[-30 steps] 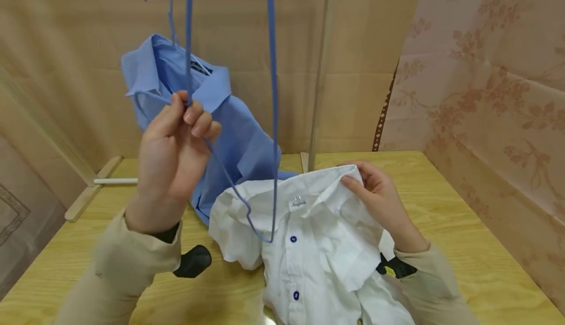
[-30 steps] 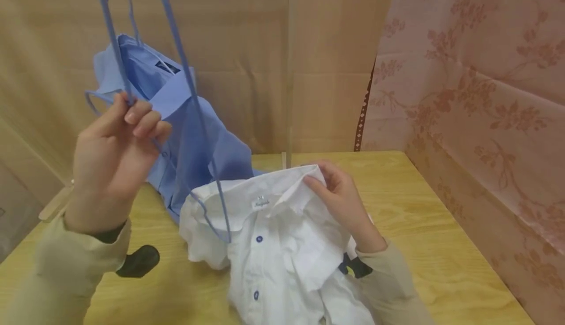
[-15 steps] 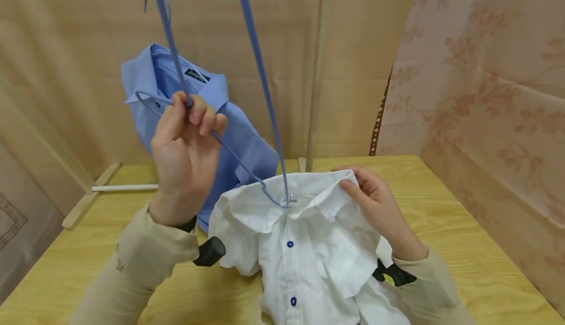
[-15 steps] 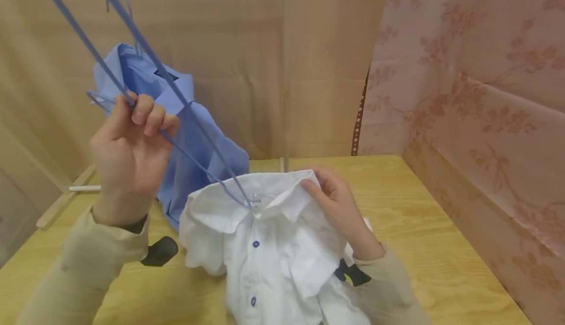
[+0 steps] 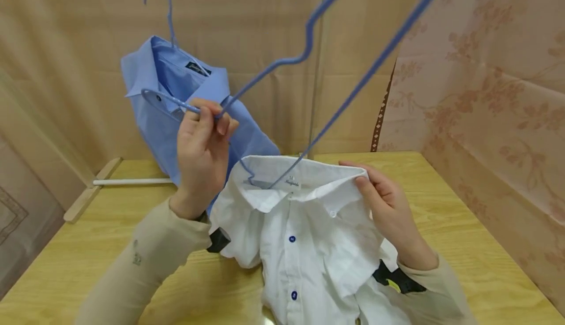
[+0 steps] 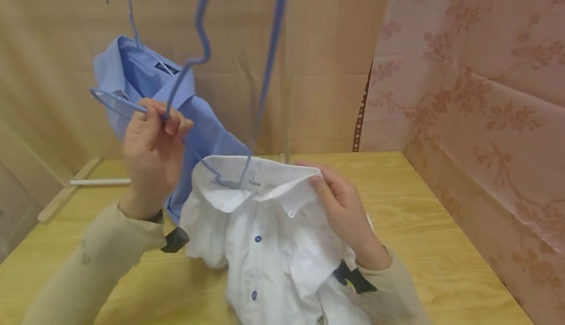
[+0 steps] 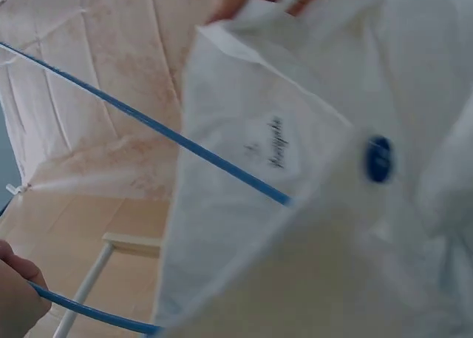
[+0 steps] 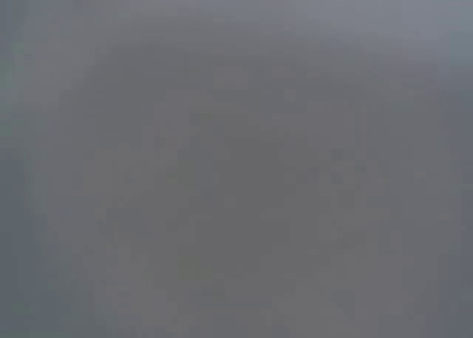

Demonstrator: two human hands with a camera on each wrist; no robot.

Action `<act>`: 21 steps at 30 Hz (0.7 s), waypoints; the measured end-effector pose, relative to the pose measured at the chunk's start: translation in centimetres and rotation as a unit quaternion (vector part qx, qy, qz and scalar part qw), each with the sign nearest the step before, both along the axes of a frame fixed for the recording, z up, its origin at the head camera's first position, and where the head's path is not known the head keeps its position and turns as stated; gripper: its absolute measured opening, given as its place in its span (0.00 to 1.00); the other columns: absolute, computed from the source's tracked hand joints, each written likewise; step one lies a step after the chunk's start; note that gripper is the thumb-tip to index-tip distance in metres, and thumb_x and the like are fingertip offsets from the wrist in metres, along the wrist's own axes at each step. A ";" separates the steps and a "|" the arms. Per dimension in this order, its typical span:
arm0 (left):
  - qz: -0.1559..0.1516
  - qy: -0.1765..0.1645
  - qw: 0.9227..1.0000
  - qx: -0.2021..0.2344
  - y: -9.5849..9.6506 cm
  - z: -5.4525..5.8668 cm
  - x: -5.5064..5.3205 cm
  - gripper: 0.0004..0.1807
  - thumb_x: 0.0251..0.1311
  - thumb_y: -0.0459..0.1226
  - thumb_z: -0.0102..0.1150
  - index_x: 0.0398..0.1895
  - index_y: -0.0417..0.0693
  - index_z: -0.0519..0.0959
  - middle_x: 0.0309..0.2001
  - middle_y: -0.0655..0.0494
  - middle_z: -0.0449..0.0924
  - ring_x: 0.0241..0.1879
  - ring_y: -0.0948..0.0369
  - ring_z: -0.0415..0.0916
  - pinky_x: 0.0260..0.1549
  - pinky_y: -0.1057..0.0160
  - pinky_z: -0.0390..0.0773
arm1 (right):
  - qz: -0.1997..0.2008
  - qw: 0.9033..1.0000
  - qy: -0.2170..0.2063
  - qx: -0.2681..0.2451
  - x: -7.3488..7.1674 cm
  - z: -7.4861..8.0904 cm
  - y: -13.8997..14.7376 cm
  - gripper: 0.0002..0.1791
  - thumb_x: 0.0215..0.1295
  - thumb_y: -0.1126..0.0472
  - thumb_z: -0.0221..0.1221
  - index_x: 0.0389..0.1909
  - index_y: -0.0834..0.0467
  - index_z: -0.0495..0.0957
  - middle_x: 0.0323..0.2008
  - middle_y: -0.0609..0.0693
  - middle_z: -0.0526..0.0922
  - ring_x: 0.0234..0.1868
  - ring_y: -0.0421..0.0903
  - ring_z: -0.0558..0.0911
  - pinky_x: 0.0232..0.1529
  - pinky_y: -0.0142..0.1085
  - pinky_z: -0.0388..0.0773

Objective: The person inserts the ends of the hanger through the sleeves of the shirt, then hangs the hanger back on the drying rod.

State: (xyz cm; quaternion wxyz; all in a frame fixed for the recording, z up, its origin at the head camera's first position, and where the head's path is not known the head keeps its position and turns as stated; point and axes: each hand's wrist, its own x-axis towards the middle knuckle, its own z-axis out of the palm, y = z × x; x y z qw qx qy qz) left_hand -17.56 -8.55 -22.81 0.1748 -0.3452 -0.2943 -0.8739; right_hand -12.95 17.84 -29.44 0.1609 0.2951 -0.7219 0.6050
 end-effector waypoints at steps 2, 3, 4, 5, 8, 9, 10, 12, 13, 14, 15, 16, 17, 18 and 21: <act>0.011 0.017 0.999 -0.035 0.2 -0.5 -0.2 0.10 0.67 0.31 0.37 0.29 0.37 0.68 0.24 0.52 0.60 0.24 0.62 0.56 0.26 0.69 0.56 | -0.010 1.000 0.010 0.001 0.3 0.2 0.0 0.17 0.69 0.70 0.42 0.54 0.68 0.70 0.47 0.40 0.79 0.38 0.36 0.80 0.32 0.28 0.77; 0.021 0.027 0.998 -0.056 0.2 -0.7 -0.3 0.10 0.67 0.32 0.38 0.30 0.38 0.68 0.25 0.53 0.61 0.24 0.62 0.57 0.26 0.69 0.56 | -0.013 1.000 0.016 0.001 0.4 0.3 -0.1 0.16 0.68 0.70 0.43 0.54 0.70 0.70 0.47 0.40 0.79 0.38 0.36 0.80 0.33 0.27 0.77; 0.028 0.036 0.996 -0.074 0.3 -1.0 -0.4 0.09 0.66 0.33 0.39 0.30 0.39 0.69 0.24 0.53 0.61 0.24 0.62 0.57 0.26 0.69 0.56 | -0.017 1.000 0.024 0.000 0.5 0.4 -0.1 0.16 0.68 0.70 0.43 0.53 0.71 0.70 0.47 0.41 0.79 0.38 0.36 0.80 0.33 0.27 0.77; 0.036 0.046 0.994 -0.091 0.3 -1.2 -0.5 0.09 0.66 0.34 0.40 0.30 0.39 0.69 0.24 0.53 0.61 0.23 0.62 0.57 0.25 0.69 0.56 | -0.020 0.999 0.030 -0.001 0.6 0.5 -0.2 0.16 0.68 0.70 0.43 0.52 0.72 0.70 0.47 0.41 0.80 0.38 0.36 0.80 0.33 0.27 0.77; 0.053 0.070 0.988 -0.127 0.4 -1.6 -0.7 0.08 0.65 0.37 0.44 0.31 0.42 0.70 0.23 0.54 0.62 0.22 0.62 0.58 0.24 0.69 0.56 | -0.022 0.998 0.052 -0.006 0.8 0.8 -0.3 0.15 0.67 0.71 0.43 0.50 0.74 0.71 0.46 0.43 0.80 0.38 0.37 0.80 0.33 0.27 0.76; 0.063 0.078 0.985 -0.140 0.5 -1.7 -0.8 0.08 0.64 0.38 0.44 0.31 0.43 0.70 0.22 0.55 0.62 0.22 0.62 0.58 0.23 0.69 0.57 | -0.021 0.998 0.061 -0.010 0.9 0.9 -0.4 0.15 0.67 0.72 0.43 0.50 0.74 0.71 0.46 0.44 0.80 0.37 0.37 0.80 0.33 0.27 0.76; 0.074 0.086 0.982 -0.153 0.5 -1.8 -0.8 0.08 0.64 0.38 0.45 0.32 0.44 0.70 0.22 0.55 0.63 0.21 0.62 0.59 0.23 0.69 0.58 | -0.021 0.997 0.070 -0.013 0.9 0.9 -0.4 0.15 0.67 0.72 0.43 0.49 0.73 0.72 0.45 0.45 0.81 0.37 0.37 0.80 0.32 0.26 0.76; 0.100 0.097 0.973 -0.184 0.6 -1.9 -0.8 0.07 0.64 0.39 0.45 0.32 0.46 0.71 0.22 0.56 0.64 0.21 0.62 0.61 0.22 0.69 0.60 | -0.017 0.995 0.090 -0.031 1.1 1.0 -0.4 0.14 0.66 0.74 0.44 0.48 0.71 0.73 0.44 0.46 0.81 0.36 0.37 0.80 0.32 0.26 0.76; 0.115 0.101 0.968 -0.200 0.7 -1.9 -0.7 0.07 0.64 0.40 0.45 0.32 0.48 0.71 0.22 0.57 0.64 0.21 0.62 0.62 0.21 0.69 0.61 | -0.015 0.994 0.100 -0.042 1.1 1.0 -0.4 0.14 0.65 0.75 0.43 0.48 0.71 0.74 0.43 0.47 0.81 0.36 0.38 0.80 0.32 0.25 0.76; 0.128 0.104 0.963 -0.214 0.7 -2.0 -0.6 0.07 0.64 0.40 0.45 0.33 0.49 0.71 0.21 0.57 0.64 0.20 0.62 0.62 0.21 0.69 0.62 | -0.014 0.993 0.108 -0.053 1.2 1.0 -0.3 0.15 0.65 0.76 0.43 0.47 0.70 0.74 0.43 0.48 0.81 0.36 0.38 0.80 0.32 0.25 0.75; 0.140 0.107 0.958 -0.226 0.7 -2.0 -0.5 0.07 0.65 0.41 0.44 0.33 0.49 0.71 0.21 0.58 0.64 0.20 0.63 0.62 0.20 0.69 0.62 | -0.011 0.991 0.113 -0.065 1.3 1.0 -0.2 0.15 0.64 0.76 0.43 0.47 0.70 0.75 0.43 0.48 0.81 0.36 0.38 0.80 0.33 0.24 0.75; 0.148 0.107 0.955 -0.234 0.7 -2.1 -0.4 0.07 0.65 0.41 0.44 0.33 0.50 0.71 0.21 0.58 0.64 0.20 0.63 0.62 0.20 0.69 0.62 | -0.010 0.990 0.117 -0.076 1.5 1.0 -0.2 0.15 0.64 0.77 0.43 0.47 0.70 0.75 0.43 0.49 0.82 0.36 0.38 0.80 0.33 0.24 0.75; 0.153 0.107 0.953 -0.240 0.7 -2.2 -0.3 0.07 0.65 0.41 0.44 0.33 0.51 0.71 0.21 0.58 0.64 0.19 0.63 0.62 0.20 0.69 0.61 | -0.008 0.989 0.120 -0.087 1.6 1.1 -0.1 0.15 0.64 0.77 0.43 0.46 0.71 0.75 0.44 0.50 0.81 0.37 0.39 0.80 0.34 0.24 0.74; 0.157 0.108 0.951 -0.243 0.7 -2.2 -0.2 0.07 0.65 0.40 0.44 0.33 0.51 0.71 0.20 0.58 0.63 0.19 0.63 0.62 0.19 0.70 0.61 | -0.012 0.988 0.124 -0.090 1.6 1.2 0.0 0.15 0.64 0.77 0.43 0.46 0.71 0.75 0.43 0.50 0.82 0.37 0.39 0.80 0.34 0.24 0.74; 0.163 0.110 0.947 -0.254 0.7 -2.2 -0.1 0.07 0.65 0.40 0.44 0.33 0.50 0.71 0.20 0.58 0.62 0.19 0.63 0.61 0.19 0.70 0.60 | -0.022 0.986 0.133 -0.102 1.8 1.4 0.1 0.14 0.64 0.76 0.44 0.45 0.71 0.76 0.43 0.51 0.82 0.37 0.39 0.80 0.34 0.24 0.74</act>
